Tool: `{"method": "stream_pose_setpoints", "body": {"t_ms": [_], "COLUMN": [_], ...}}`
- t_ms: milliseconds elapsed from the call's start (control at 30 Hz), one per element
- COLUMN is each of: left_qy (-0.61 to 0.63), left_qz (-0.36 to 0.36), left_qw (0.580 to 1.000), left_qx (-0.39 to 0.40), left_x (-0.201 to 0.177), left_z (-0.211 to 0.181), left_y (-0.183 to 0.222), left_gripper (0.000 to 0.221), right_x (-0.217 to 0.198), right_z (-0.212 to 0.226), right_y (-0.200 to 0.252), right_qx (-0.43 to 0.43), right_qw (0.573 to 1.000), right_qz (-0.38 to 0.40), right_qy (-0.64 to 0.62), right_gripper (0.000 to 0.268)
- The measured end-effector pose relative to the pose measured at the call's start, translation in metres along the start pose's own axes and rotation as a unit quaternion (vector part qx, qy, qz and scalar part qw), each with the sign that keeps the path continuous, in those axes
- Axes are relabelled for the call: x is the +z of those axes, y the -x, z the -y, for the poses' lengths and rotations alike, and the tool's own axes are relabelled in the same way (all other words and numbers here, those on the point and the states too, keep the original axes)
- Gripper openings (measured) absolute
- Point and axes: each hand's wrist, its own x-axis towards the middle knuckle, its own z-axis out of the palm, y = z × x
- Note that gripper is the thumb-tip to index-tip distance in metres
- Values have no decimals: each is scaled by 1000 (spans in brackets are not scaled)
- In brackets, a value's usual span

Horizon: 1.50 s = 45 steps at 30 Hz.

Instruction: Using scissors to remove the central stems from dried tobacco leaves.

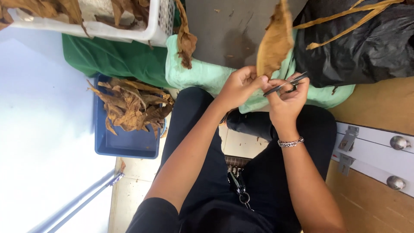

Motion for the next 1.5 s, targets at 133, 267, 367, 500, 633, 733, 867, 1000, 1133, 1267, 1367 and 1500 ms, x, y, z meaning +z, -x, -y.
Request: {"method": "stream_pose_setpoints", "body": {"t_ms": [133, 267, 367, 500, 633, 733, 867, 1000, 1133, 1267, 1367, 1500], "left_qy": [47, 13, 4, 19, 28, 25, 24, 28, 89, 112, 137, 144], "left_qz": [57, 63, 56, 47, 33, 27, 49, 51, -18, -67, -69, -54], "left_qw": [997, 998, 998, 999, 999, 999, 997, 997, 995, 991, 987, 984], "left_qx": [-3, -8, -17, -15, -11, -34, -48, -42, -36, -31, -46, -89], "left_x": [-3, -7, -2, -1, -6, -11, -10, -15, -5, -1, 8, 7], "left_z": [3, 21, 17, 23, 32, 34, 13, 26, 36, 25, 11, 10], "left_y": [6, 2, -1, -3, -9, -10, -8, -11, -14, -10, -6, -2], "left_gripper": [35, 37, 32, 27, 28, 26, 25, 25, 25, 24, 26, 26], "right_x": [-13, -19, -19, -16, -17, -16, -17, -16, -15, -13, -18, -40], "right_z": [-26, -34, -31, -28, -31, -27, -23, -20, -21, -12, -13, -17], "right_y": [-3, -3, -6, -4, -6, -8, -12, -12, -8, -6, -10, -17], "right_qx": [-2, 29, 38, 50, 39, 47, 54, 61, 85, 94, 83, 87], "right_qw": [999, 994, 990, 988, 988, 989, 989, 990, 982, 979, 977, 972], "right_qz": [-12, -19, -26, -30, -26, -24, -24, -21, 10, 21, 17, 89], "right_qy": [-47, -105, -131, -146, -149, -140, -134, -127, -169, -179, -194, -199], "right_gripper": [53, 54, 54, 55, 56, 56, 55, 55, 53, 54, 52, 56]}}
